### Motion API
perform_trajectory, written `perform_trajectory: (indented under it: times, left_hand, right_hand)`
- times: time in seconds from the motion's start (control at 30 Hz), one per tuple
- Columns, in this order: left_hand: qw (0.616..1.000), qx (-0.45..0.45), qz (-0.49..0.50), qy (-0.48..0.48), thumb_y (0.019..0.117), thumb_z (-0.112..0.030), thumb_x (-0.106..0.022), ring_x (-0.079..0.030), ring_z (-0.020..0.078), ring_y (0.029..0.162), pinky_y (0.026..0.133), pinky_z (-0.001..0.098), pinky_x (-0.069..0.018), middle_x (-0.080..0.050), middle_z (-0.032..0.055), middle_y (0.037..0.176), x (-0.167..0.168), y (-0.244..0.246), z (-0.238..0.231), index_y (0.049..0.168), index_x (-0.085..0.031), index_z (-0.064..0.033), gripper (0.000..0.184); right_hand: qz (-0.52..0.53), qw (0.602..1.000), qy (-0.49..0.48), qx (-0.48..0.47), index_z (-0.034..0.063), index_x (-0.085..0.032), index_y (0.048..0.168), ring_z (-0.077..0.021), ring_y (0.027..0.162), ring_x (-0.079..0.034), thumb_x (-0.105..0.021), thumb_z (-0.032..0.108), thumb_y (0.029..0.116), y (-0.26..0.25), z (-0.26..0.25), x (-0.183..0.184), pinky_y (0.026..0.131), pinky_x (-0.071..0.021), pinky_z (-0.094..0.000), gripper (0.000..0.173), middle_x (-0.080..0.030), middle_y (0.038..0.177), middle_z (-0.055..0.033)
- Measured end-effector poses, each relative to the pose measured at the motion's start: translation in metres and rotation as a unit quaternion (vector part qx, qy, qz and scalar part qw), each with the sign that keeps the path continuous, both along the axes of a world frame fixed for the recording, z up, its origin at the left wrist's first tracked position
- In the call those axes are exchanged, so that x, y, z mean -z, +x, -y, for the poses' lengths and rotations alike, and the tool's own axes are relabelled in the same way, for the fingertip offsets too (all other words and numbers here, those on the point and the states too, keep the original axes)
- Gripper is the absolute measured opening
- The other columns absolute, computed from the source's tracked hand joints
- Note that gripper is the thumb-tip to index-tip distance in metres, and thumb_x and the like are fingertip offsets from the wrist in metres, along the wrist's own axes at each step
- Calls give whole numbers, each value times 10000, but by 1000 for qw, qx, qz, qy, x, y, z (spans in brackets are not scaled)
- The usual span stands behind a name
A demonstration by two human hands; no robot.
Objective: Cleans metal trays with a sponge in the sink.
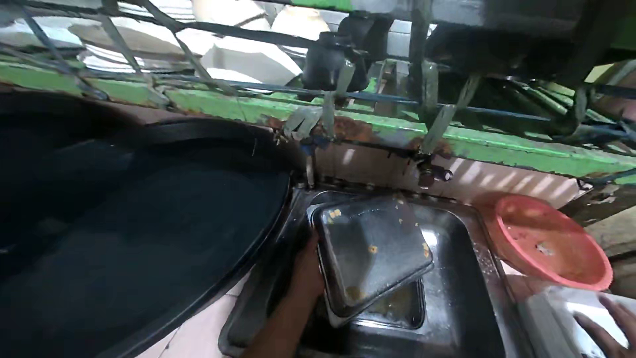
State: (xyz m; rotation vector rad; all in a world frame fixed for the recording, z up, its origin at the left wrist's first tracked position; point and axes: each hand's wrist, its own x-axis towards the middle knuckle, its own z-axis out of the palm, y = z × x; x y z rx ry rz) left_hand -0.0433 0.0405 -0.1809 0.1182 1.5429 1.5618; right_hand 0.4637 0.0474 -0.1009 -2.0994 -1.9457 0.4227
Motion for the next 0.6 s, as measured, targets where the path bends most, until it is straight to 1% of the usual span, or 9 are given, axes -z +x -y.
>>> perform_trajectory:
  times: [0.07, 0.17, 0.3, 0.37, 0.4, 0.47, 0.5, 0.53, 0.6]
  left_hand:
    - [1000, 0, 13, 7, 1083, -455, -449, -686, 255, 1052, 873, 498, -584, -691, 151, 1180, 5, 4, 0, 1332, -608, -61, 492]
    - [1000, 2, 19, 3, 1095, -412, -441, -687, 239, 1034, 855, 469, -590, -689, 152, 1164, 3, 12, 2, 1325, -604, -48, 461]
    - [999, -5, 38, -21, 1086, -415, -466, -679, 242, 1069, 874, 471, -584, -684, 148, 1201, 3, 16, 7, 1344, -599, -61, 458]
    - [998, -12, 44, -33, 1082, -420, -477, -670, 251, 1080, 877, 483, -577, -678, 153, 1205, 5, 12, 12, 1336, -604, -58, 460]
    - [998, -16, 45, -33, 1081, -417, -482, -671, 250, 1072, 869, 482, -579, -679, 151, 1197, 6, 9, 14, 1333, -604, -57, 456]
    - [998, -21, 43, -31, 1077, -405, -499, -673, 236, 1072, 875, 465, -583, -684, 139, 1193, 8, 1, 20, 1322, -613, -56, 441]
    - [999, -16, 42, -31, 1078, -408, -496, -676, 232, 1072, 877, 462, -586, -688, 132, 1192, 11, -3, 23, 1322, -614, -60, 441]
    - [999, -13, 42, -29, 1078, -411, -493, -685, 228, 1058, 870, 455, -595, -696, 128, 1179, 15, -5, 25, 1320, -616, -63, 442]
    - [998, -15, 52, -33, 1079, -399, -495, -689, 231, 1034, 849, 450, -598, -695, 134, 1158, 17, -5, 27, 1311, -612, -58, 429]
  right_hand:
    - [-46, 986, 131, -94, -53, -434, 1512, -500, 1473, -335, -594, 447, 1003, -60, -36, -27, 1193, -309, -608, 731, -322, 1584, -349]
    - [-113, 958, 228, -131, -38, -594, 1363, -450, 1218, -601, -644, 325, 988, -165, -85, -72, 1000, -464, -648, 524, -601, 1346, -290]
    - [-49, 982, 130, -129, -52, -694, 1197, -480, 1162, -617, -596, 218, 1048, -259, -146, -105, 1009, -416, -674, 324, -678, 1181, -302]
    - [16, 981, 95, -169, -43, -650, 1297, -467, 1245, -582, -574, 135, 1046, -267, -171, -95, 1075, -380, -655, 317, -642, 1284, -301]
    - [-7, 975, 123, -186, -55, -664, 1260, -428, 1173, -624, -570, 97, 1040, -261, -179, -84, 1044, -427, -611, 284, -666, 1226, -290]
    - [-186, 942, 204, -193, -82, -665, 1142, -212, 963, -656, -565, 52, 1018, -246, -193, -59, 921, -536, -387, 208, -689, 1055, -182]
    - [-271, 922, 204, -187, -99, -647, 1165, -196, 959, -660, -557, 27, 1017, -240, -201, -49, 909, -542, -374, 214, -690, 1070, -179]
    - [-349, 907, 174, -161, -25, -618, 1222, -86, 923, -640, -536, 77, 1037, -237, -211, -38, 855, -549, -276, 226, -671, 1075, -73]
    - [-439, 881, 130, -118, 73, -569, 1344, -97, 1009, -666, -487, 134, 1062, -238, -218, -24, 875, -570, -316, 300, -669, 1227, -47]
